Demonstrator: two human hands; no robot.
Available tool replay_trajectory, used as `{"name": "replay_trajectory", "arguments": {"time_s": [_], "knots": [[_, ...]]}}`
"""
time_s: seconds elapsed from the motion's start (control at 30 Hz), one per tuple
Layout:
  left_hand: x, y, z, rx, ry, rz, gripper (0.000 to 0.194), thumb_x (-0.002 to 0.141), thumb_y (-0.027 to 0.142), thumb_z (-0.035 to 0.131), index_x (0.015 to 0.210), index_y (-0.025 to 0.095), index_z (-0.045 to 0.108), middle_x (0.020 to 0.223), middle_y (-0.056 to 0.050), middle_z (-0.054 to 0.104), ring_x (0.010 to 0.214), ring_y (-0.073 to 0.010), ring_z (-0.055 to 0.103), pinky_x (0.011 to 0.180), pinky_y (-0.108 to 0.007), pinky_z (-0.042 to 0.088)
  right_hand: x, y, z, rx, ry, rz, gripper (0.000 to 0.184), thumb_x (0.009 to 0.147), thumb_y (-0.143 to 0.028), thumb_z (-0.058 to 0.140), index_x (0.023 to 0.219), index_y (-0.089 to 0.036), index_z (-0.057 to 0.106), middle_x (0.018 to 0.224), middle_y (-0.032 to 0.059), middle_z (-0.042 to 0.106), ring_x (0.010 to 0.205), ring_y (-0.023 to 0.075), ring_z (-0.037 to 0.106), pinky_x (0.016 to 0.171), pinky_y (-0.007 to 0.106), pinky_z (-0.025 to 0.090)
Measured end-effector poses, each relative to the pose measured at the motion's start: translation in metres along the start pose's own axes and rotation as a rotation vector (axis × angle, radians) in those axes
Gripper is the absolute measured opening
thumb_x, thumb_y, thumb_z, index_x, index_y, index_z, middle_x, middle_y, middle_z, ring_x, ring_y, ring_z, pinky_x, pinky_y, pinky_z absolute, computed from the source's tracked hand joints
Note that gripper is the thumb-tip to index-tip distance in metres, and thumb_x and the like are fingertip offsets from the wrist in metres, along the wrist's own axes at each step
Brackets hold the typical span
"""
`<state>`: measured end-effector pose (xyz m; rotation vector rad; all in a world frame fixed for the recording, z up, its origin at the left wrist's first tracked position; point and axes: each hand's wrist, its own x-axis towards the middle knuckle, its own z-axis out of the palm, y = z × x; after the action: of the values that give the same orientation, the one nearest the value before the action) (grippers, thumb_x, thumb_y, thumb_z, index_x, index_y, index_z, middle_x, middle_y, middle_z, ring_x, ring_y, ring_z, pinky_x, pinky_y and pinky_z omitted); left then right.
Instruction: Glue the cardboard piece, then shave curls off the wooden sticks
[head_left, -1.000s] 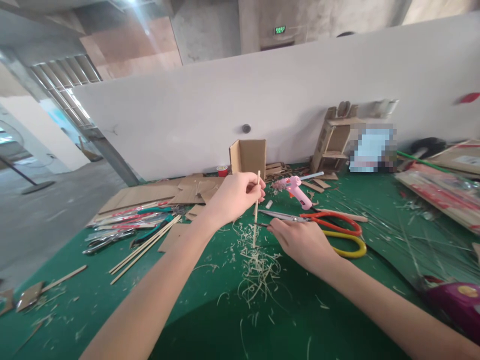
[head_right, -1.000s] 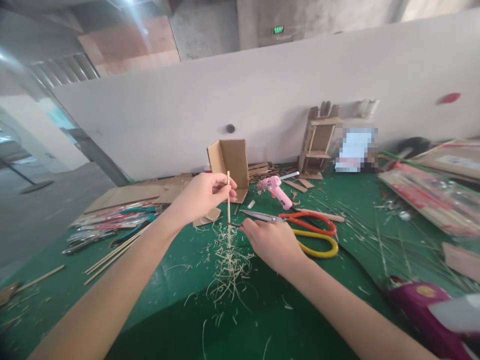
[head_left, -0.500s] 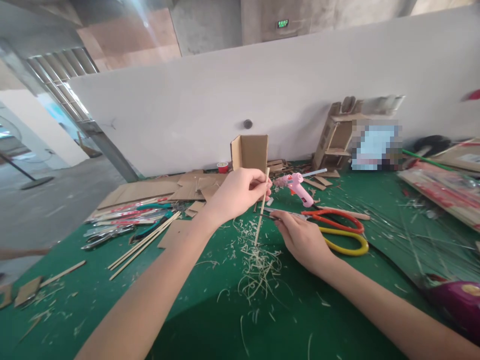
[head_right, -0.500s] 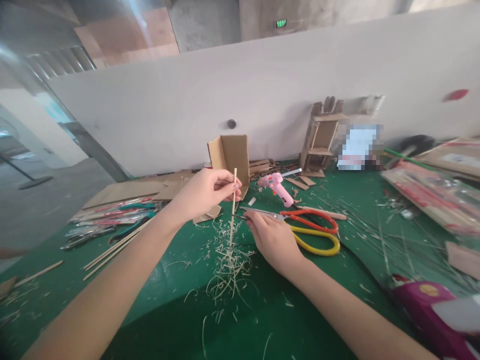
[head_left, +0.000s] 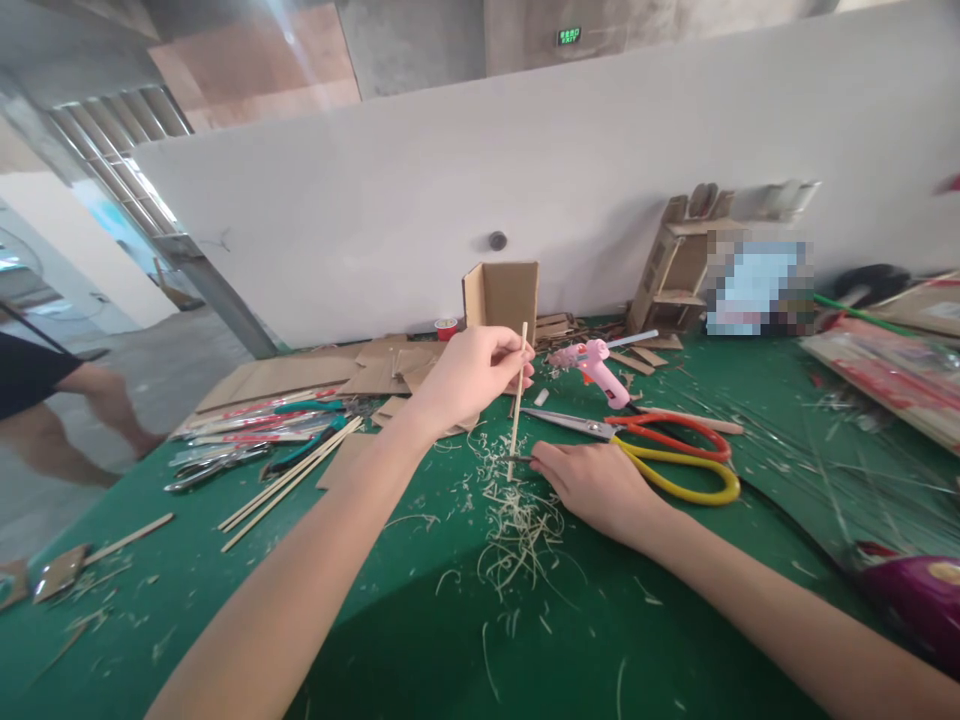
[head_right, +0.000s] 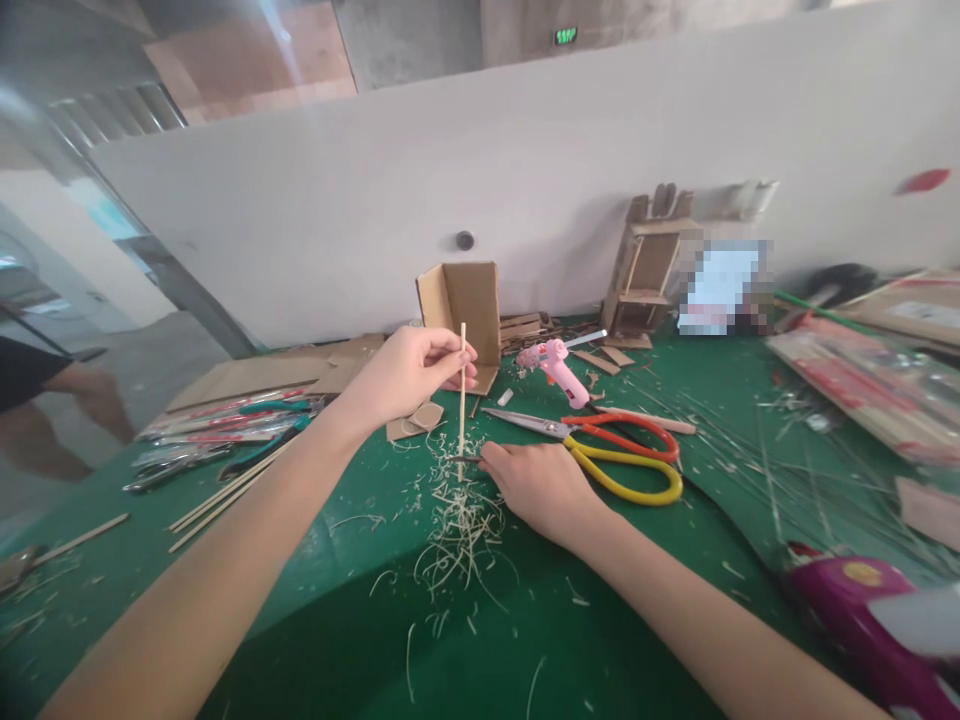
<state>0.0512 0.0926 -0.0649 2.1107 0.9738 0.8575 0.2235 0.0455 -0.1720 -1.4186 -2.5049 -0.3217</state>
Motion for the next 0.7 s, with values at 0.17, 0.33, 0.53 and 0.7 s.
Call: {"name": "replay_trajectory", "arguments": {"time_s": [0.17, 0.33, 0.53, 0.7], "knots": [[-0.0010, 0.0040, 0.0012, 0.021, -0.016, -0.003, 0.019, 0.084, 0.032, 0.043, 0.080, 0.016, 0.053, 0.092, -0.007, 0.063, 0.077, -0.0135, 0.064, 0.068, -0.023, 0.052, 0.0011, 0.0037, -0.0001, 0.076, 0.201, 0.121, 0.029, 0.092, -0.031, 0.029, 0.084, -0.018, 0.054, 0.067, 0.0013, 0.063, 0.054, 0.0097, 0.053, 0.048, 0.025, 0.020], [-0.0017, 0.0046, -0.0002, 0.038, -0.014, -0.013, 0.020, 0.084, 0.032, 0.042, 0.082, 0.015, 0.054, 0.091, -0.008, 0.064, 0.077, -0.0143, 0.064, 0.066, -0.023, 0.053, 0.0013, 0.0032, 0.0026, 0.014, 0.174, 0.063, 0.031, 0.092, -0.032, 0.029, 0.079, -0.019, 0.054, 0.060, 0.0002, 0.060, 0.049, 0.0089, 0.049, 0.046, 0.026, 0.015], [-0.0018, 0.0020, -0.0021, 0.023, -0.010, -0.008, 0.021, 0.084, 0.030, 0.042, 0.083, 0.014, 0.056, 0.090, -0.008, 0.063, 0.076, -0.0140, 0.064, 0.065, -0.023, 0.054, -0.0003, -0.0020, -0.0003, -0.018, 0.141, 0.012, 0.029, 0.092, -0.031, 0.031, 0.075, -0.020, 0.053, 0.059, -0.0013, 0.060, 0.047, 0.0087, 0.048, 0.047, 0.027, 0.011], [-0.0024, 0.0055, 0.0033, 0.016, -0.033, 0.002, 0.020, 0.084, 0.031, 0.042, 0.084, 0.015, 0.054, 0.085, -0.007, 0.064, 0.078, -0.0147, 0.064, 0.066, -0.024, 0.053, 0.0027, -0.0017, -0.0028, -0.027, 0.306, 0.088, 0.028, 0.092, -0.030, 0.033, 0.080, -0.020, 0.056, 0.064, -0.0007, 0.062, 0.054, 0.0092, 0.053, 0.048, 0.026, 0.017]]}}
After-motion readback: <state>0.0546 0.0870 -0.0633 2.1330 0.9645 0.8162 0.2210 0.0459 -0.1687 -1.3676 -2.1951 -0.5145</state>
